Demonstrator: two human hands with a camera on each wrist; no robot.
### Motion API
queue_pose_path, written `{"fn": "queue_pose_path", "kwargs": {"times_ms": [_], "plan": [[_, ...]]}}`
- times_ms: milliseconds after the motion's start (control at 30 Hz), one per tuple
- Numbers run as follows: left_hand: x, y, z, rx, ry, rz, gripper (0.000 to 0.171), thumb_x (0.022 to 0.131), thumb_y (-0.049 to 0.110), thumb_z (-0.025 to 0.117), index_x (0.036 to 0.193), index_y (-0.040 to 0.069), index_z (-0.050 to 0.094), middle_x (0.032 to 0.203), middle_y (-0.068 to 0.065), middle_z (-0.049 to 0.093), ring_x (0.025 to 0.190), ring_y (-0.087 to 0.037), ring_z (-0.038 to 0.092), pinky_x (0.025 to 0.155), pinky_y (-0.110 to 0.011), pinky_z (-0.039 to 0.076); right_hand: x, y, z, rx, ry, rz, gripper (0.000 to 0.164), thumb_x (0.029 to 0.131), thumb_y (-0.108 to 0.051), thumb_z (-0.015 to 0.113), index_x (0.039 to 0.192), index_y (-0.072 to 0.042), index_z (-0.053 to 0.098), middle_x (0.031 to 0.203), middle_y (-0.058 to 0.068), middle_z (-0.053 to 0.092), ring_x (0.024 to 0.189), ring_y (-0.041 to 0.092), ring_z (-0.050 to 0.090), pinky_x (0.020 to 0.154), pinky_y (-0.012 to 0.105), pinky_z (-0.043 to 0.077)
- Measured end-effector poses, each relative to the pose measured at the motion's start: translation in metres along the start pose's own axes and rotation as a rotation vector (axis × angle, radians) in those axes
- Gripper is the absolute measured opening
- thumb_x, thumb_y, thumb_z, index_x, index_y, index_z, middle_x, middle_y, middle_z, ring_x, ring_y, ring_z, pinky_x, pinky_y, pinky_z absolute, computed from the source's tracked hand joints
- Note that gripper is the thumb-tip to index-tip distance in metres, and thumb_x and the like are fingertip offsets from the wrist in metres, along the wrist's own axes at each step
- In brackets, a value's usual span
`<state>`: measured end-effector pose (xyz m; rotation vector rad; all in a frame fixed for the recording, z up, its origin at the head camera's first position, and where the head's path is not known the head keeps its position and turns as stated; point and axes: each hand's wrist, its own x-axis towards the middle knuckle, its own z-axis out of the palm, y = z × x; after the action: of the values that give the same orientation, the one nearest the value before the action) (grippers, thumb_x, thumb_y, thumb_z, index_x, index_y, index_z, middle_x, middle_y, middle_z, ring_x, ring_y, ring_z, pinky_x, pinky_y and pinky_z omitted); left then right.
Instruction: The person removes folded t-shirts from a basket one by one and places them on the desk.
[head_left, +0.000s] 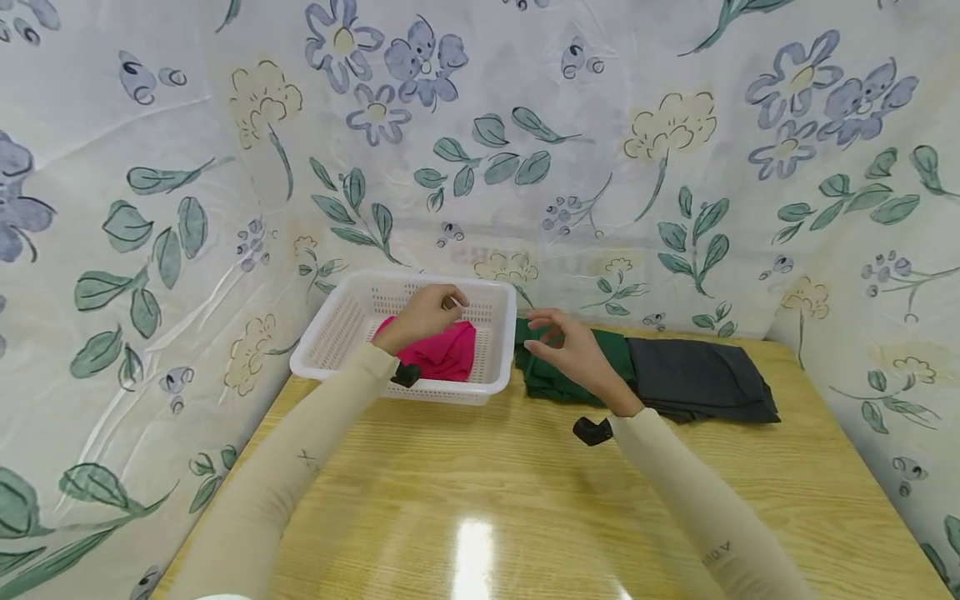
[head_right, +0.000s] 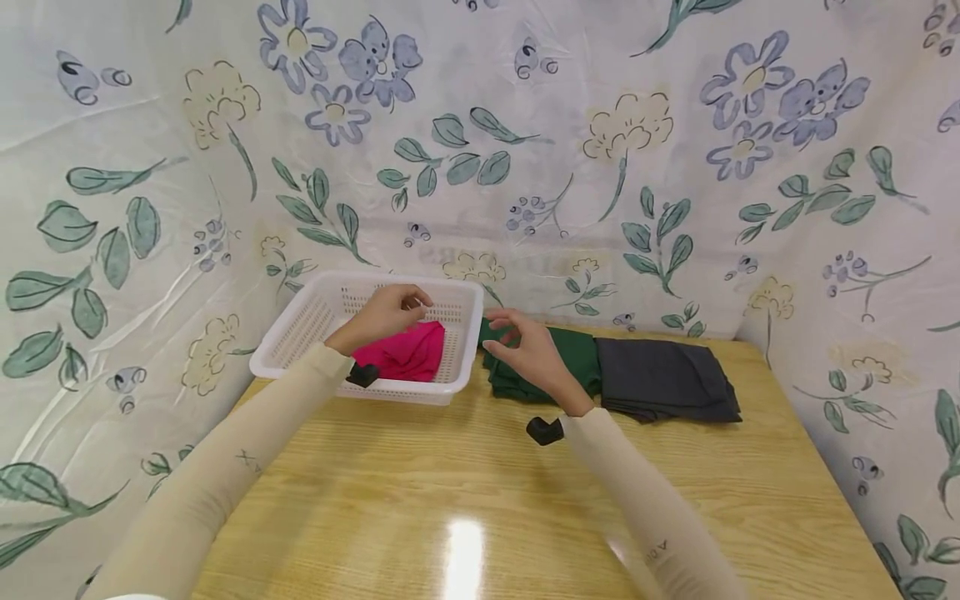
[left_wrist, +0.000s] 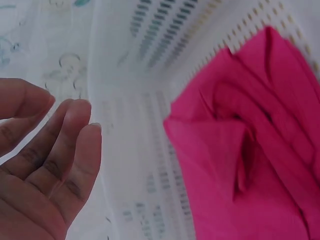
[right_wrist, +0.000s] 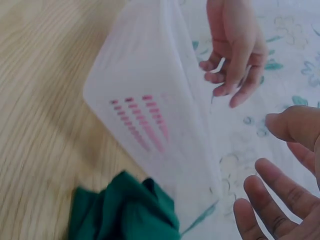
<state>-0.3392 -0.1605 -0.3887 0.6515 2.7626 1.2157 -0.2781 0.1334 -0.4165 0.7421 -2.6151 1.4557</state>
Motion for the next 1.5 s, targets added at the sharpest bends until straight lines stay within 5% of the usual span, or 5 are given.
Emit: {"fn": "queue_pose_path", "kwargs": {"times_ms": [267, 500, 1000, 1267, 1500], "plan": [[-0.009, -0.029, -0.024, 0.023, 0.027, -0.066, 0.023, 0.102, 0.009, 0.055, 0.118, 0.001, 0.068, 0.113, -0.026, 0.069, 0.093, -0.041, 0.071, 0.073, -0.037, 0.057, 0.013, -0.017, 0.025, 0.004, -0.029, -0.041, 0.047, 0.099, -0.023, 0.072, 0.144, -0.015, 0.058, 0.132, 0.011, 0.064, 0.098, 0.021, 0.064, 0.081, 0.040, 0.056], [-0.016, -0.039, -0.044, 0.028, 0.050, -0.104, 0.022, 0.102, 0.010, 0.057, 0.117, -0.001, 0.069, 0.111, -0.026, 0.071, 0.093, -0.042, 0.071, 0.069, -0.036, 0.057, 0.026, -0.029, 0.048, -0.013, -0.071, -0.008, 0.047, 0.099, -0.020, 0.071, 0.144, -0.016, 0.057, 0.132, 0.009, 0.064, 0.102, 0.021, 0.064, 0.082, 0.040, 0.056], [-0.017, -0.061, -0.062, 0.047, 0.064, -0.249, 0.030, 0.103, 0.011, 0.055, 0.123, -0.010, 0.064, 0.120, -0.028, 0.066, 0.100, -0.044, 0.067, 0.076, -0.040, 0.059, 0.054, -0.036, 0.085, -0.043, -0.180, 0.018, 0.048, 0.097, -0.019, 0.075, 0.140, -0.009, 0.058, 0.133, 0.020, 0.062, 0.099, 0.027, 0.066, 0.079, 0.036, 0.056], [-0.017, -0.078, -0.068, 0.076, 0.038, -0.337, 0.031, 0.101, 0.010, 0.056, 0.123, -0.011, 0.064, 0.120, -0.027, 0.063, 0.099, -0.033, 0.059, 0.071, -0.038, 0.061, 0.067, -0.042, 0.104, -0.069, -0.221, 0.114, 0.048, 0.096, -0.016, 0.074, 0.139, -0.003, 0.059, 0.140, 0.019, 0.058, 0.125, 0.036, 0.056, 0.095, 0.043, 0.052], [-0.022, -0.087, -0.072, 0.088, -0.031, -0.421, 0.032, 0.102, 0.011, 0.055, 0.125, -0.010, 0.061, 0.130, -0.027, 0.058, 0.116, -0.039, 0.054, 0.082, -0.048, 0.059, 0.073, -0.045, 0.121, 0.011, -0.166, 0.293, 0.050, 0.095, -0.016, 0.074, 0.140, -0.003, 0.057, 0.144, 0.017, 0.054, 0.126, 0.032, 0.050, 0.097, 0.043, 0.050]]}}
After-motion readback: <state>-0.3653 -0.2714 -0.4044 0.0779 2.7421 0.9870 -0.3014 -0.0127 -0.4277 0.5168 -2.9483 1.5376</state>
